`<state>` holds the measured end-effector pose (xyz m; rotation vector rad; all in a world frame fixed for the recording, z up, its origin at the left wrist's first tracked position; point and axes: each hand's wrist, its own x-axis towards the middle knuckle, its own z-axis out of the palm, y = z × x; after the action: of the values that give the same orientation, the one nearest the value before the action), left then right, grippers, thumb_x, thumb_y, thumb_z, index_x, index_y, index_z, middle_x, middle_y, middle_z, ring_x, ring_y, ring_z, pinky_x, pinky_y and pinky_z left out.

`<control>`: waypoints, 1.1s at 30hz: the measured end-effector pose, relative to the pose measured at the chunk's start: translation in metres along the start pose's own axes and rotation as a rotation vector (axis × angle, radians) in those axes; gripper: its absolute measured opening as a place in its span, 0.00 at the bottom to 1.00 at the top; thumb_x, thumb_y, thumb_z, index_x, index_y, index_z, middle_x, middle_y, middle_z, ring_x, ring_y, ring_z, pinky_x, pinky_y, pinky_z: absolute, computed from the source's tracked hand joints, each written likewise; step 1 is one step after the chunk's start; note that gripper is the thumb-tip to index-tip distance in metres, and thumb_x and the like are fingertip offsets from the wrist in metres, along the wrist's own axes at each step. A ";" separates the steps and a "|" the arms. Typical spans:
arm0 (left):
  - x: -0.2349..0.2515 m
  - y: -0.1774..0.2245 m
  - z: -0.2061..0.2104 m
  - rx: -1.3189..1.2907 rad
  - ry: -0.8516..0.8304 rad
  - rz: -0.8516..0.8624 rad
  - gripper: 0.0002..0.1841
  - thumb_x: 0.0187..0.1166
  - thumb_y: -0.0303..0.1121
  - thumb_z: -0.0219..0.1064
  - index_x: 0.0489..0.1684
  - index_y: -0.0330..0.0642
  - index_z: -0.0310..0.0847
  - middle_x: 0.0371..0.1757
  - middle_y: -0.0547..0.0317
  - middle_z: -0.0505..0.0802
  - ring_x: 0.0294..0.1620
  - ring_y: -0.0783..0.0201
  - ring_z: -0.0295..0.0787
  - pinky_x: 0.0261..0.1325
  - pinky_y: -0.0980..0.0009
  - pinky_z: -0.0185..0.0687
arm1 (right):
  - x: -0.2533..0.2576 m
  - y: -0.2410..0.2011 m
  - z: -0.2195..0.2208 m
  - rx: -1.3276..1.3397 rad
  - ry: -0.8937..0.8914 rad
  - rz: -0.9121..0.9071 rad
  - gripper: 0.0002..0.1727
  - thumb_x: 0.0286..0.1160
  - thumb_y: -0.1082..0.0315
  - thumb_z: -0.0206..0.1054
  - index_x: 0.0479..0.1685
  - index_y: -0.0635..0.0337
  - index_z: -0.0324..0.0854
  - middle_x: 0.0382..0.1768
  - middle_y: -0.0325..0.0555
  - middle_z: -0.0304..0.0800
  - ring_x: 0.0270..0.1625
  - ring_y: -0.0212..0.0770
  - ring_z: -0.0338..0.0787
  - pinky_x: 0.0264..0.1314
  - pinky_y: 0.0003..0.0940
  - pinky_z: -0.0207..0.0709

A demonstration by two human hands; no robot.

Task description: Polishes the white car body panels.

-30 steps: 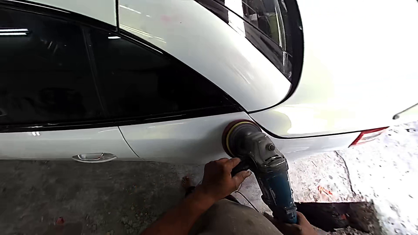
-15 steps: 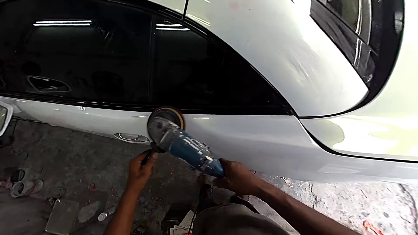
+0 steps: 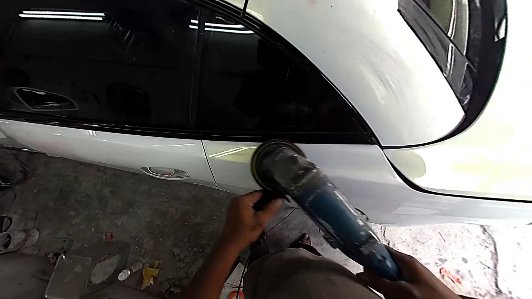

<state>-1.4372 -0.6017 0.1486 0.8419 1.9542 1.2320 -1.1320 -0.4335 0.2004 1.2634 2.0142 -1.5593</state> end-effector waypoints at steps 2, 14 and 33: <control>0.016 0.013 0.025 0.036 -0.113 0.006 0.14 0.77 0.54 0.73 0.41 0.56 0.93 0.28 0.72 0.92 0.27 0.74 0.88 0.34 0.65 0.88 | -0.015 0.018 -0.006 -0.005 0.082 0.062 0.29 0.56 0.57 0.83 0.56 0.65 0.82 0.35 0.47 0.92 0.33 0.41 0.92 0.41 0.47 0.88; -0.054 -0.092 -0.071 0.088 0.284 0.000 0.20 0.83 0.54 0.66 0.45 0.47 0.92 0.22 0.67 0.87 0.16 0.71 0.79 0.20 0.72 0.78 | 0.120 -0.037 0.069 -0.310 -0.271 -0.180 0.30 0.58 0.47 0.78 0.60 0.53 0.83 0.44 0.47 0.93 0.50 0.48 0.93 0.55 0.59 0.84; -0.008 0.002 0.174 0.246 -0.132 0.276 0.20 0.79 0.56 0.69 0.45 0.48 0.93 0.29 0.71 0.93 0.26 0.75 0.88 0.31 0.66 0.90 | -0.004 0.204 -0.020 0.080 0.143 0.072 0.35 0.50 0.47 0.82 0.62 0.49 0.84 0.48 0.44 0.94 0.53 0.42 0.94 0.61 0.55 0.85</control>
<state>-1.2925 -0.5219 0.0942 1.3208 1.9537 1.0661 -0.9666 -0.4125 0.0819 1.4999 1.9829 -1.5712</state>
